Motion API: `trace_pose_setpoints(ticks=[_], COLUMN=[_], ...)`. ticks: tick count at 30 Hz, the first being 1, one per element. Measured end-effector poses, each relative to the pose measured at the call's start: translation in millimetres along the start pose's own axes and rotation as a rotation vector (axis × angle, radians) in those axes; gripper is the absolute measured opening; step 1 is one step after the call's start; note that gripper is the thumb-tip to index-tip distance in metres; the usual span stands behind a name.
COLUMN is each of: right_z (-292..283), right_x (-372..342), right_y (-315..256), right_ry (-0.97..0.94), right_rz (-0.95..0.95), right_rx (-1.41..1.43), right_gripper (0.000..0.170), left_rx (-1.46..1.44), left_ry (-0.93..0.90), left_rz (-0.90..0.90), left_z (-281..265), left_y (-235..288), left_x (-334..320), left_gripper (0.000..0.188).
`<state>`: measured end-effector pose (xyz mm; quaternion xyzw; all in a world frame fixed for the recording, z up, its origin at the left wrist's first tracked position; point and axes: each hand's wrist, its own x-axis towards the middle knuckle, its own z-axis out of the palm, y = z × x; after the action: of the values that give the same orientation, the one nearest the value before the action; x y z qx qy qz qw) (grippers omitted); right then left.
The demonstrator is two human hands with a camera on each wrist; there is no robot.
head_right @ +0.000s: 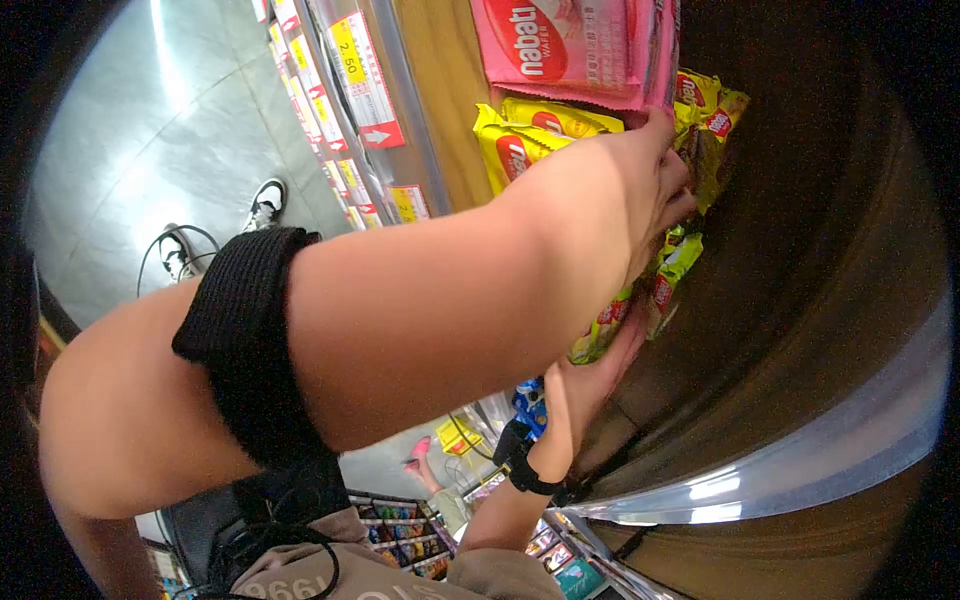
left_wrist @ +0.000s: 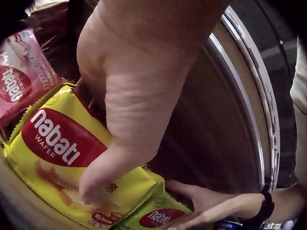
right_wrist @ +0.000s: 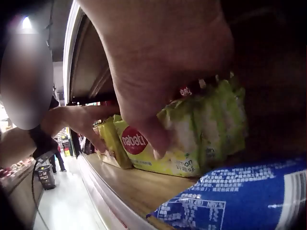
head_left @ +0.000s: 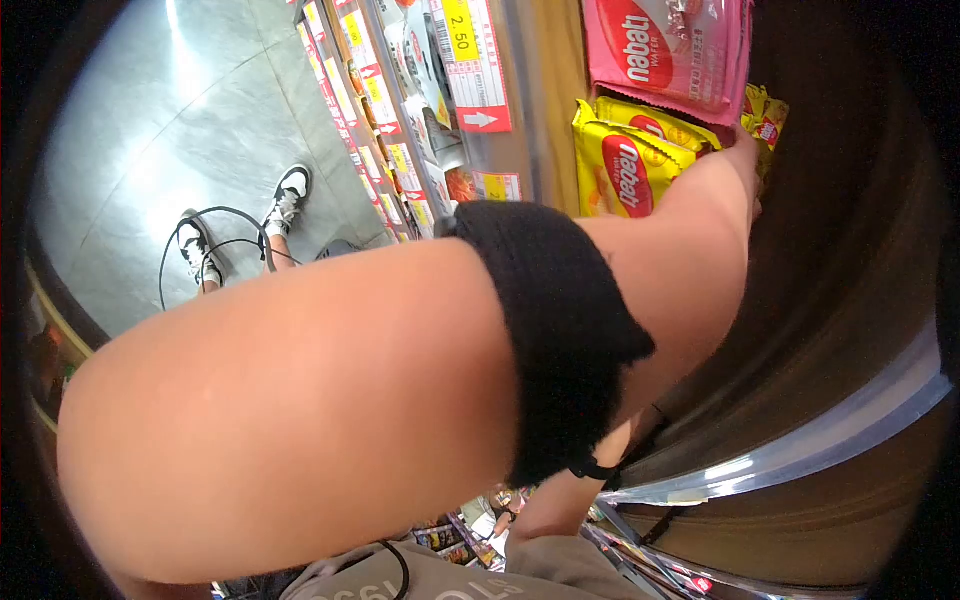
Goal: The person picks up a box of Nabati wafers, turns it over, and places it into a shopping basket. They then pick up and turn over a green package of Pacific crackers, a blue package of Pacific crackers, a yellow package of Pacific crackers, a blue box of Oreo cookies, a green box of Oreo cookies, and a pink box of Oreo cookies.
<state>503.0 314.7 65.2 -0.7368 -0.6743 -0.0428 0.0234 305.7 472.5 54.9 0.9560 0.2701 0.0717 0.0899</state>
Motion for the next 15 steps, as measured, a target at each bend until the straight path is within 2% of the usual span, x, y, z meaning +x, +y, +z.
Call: trace_pose_setpoints(ticks=[2,8,11,13,15], right_z=[2,-4,-7,-7,-7], right_x=[4,5,8,9,8], right_y=[-3,5,3,3,6], right_ry=[0.015,-0.061,-0.07,-0.072,-0.071], right_rz=[-0.067,0.103,0.045,0.033,0.028], right_rx=[-0.04,0.029,0.044,0.045,0.033], right_gripper=[0.082,0.084,0.082,0.083,0.084], left_rx=[0.063,0.22,0.229,0.49,0.458], left_ry=[-0.031,-0.243,-0.37,-0.475,-0.438], left_rz=[-0.02,0.068,0.052,0.171,0.136], left_z=[-8,1,4,-2,-3], left_y=[7,13,12,9,8], left_x=[2,32,73,76,75], left_gripper=[0.049,0.065,0.071,0.073,0.071])
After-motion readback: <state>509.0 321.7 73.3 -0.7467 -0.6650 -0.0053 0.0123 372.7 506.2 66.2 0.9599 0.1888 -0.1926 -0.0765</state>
